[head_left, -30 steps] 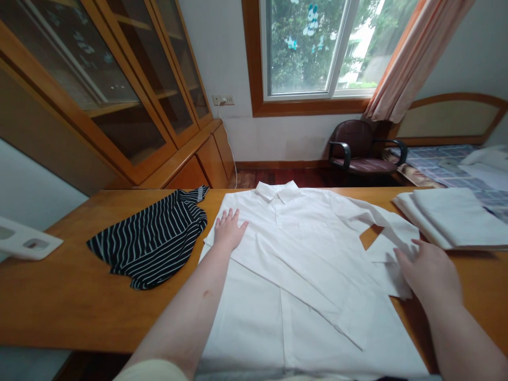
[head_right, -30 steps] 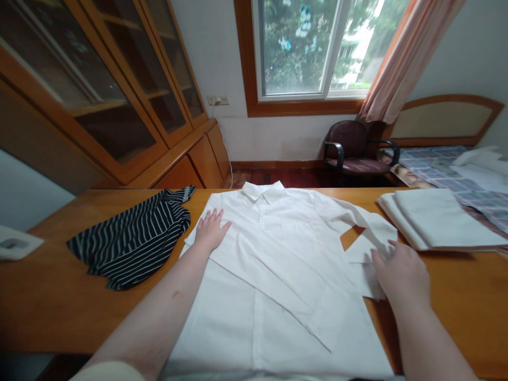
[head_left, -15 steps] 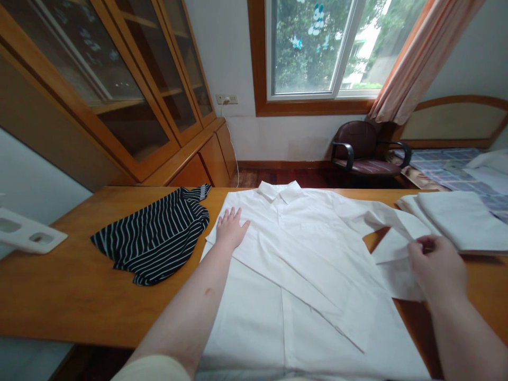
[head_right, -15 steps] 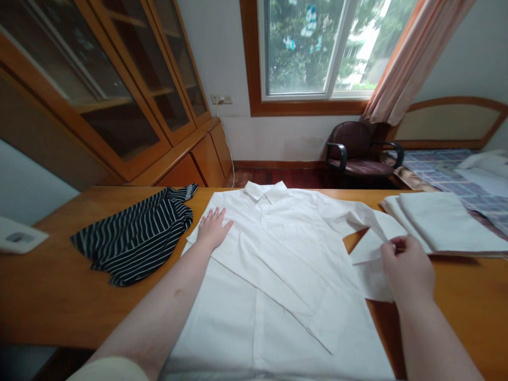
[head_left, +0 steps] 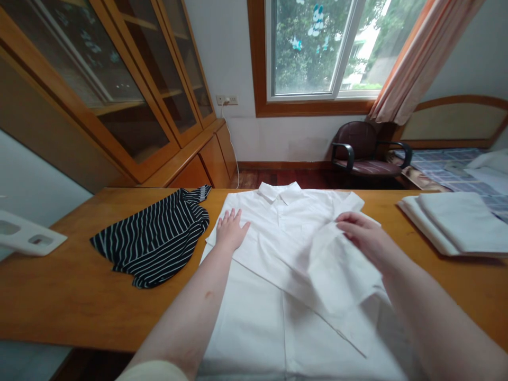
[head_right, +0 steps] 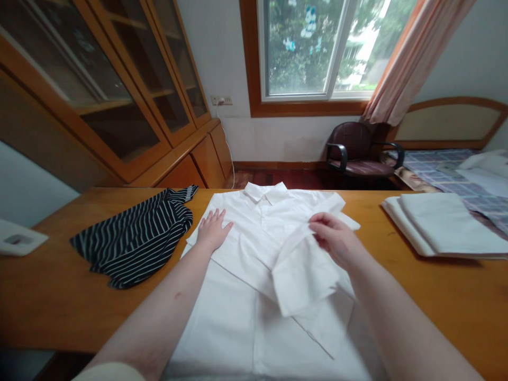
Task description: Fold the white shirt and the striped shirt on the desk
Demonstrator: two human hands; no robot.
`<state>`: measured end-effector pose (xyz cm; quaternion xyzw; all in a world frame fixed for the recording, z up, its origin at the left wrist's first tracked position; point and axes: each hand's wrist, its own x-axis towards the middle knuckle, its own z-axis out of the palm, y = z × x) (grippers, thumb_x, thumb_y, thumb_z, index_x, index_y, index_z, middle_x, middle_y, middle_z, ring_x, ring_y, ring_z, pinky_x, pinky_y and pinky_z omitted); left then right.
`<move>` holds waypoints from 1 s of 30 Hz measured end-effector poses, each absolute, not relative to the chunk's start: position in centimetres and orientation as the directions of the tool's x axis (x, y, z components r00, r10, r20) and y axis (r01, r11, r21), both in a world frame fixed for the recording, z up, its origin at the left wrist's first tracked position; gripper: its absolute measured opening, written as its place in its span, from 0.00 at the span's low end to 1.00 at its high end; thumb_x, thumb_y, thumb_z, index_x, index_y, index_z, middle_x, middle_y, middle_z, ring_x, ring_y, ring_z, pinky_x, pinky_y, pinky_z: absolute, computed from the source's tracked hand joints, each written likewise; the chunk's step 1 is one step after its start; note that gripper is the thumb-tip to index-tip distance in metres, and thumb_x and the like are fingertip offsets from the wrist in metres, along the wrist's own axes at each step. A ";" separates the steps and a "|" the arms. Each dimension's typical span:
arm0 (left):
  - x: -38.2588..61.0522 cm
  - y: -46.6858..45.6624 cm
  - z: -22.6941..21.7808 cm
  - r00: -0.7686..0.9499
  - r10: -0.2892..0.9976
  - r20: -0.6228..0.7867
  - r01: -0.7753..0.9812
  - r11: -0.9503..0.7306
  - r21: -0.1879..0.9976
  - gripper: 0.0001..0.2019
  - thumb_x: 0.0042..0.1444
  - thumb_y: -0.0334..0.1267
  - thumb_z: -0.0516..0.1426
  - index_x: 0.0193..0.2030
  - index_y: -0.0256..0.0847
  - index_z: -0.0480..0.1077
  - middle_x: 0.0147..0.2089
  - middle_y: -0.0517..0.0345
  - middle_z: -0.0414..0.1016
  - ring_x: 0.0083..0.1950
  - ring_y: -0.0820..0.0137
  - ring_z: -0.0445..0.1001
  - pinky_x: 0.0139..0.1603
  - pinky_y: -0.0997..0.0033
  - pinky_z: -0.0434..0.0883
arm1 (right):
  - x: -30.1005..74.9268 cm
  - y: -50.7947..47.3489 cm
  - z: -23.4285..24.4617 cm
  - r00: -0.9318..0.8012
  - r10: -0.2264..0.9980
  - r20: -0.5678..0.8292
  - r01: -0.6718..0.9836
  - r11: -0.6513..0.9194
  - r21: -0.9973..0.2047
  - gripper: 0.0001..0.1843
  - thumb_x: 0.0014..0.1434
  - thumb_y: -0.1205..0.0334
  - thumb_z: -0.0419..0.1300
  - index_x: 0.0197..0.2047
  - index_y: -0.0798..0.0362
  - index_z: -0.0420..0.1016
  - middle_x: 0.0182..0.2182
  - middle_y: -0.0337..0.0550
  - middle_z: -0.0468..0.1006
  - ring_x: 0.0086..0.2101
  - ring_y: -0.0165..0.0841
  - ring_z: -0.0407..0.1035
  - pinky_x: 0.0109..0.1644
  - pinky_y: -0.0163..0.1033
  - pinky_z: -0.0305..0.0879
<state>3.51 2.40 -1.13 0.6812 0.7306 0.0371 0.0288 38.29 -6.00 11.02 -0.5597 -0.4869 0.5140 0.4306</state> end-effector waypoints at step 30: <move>9.0 -5.1 5.7 0.509 0.812 -0.287 0.710 -0.207 0.674 0.12 0.45 0.46 0.59 0.31 0.41 0.76 0.31 0.59 0.76 0.30 0.70 0.70 0.30 0.74 0.62 | 46.0 -0.6 0.8 0.534 0.807 0.251 0.635 -0.187 -0.750 0.19 0.51 0.49 0.56 0.38 0.55 0.76 0.30 0.45 0.77 0.31 0.36 0.68 0.35 0.38 0.61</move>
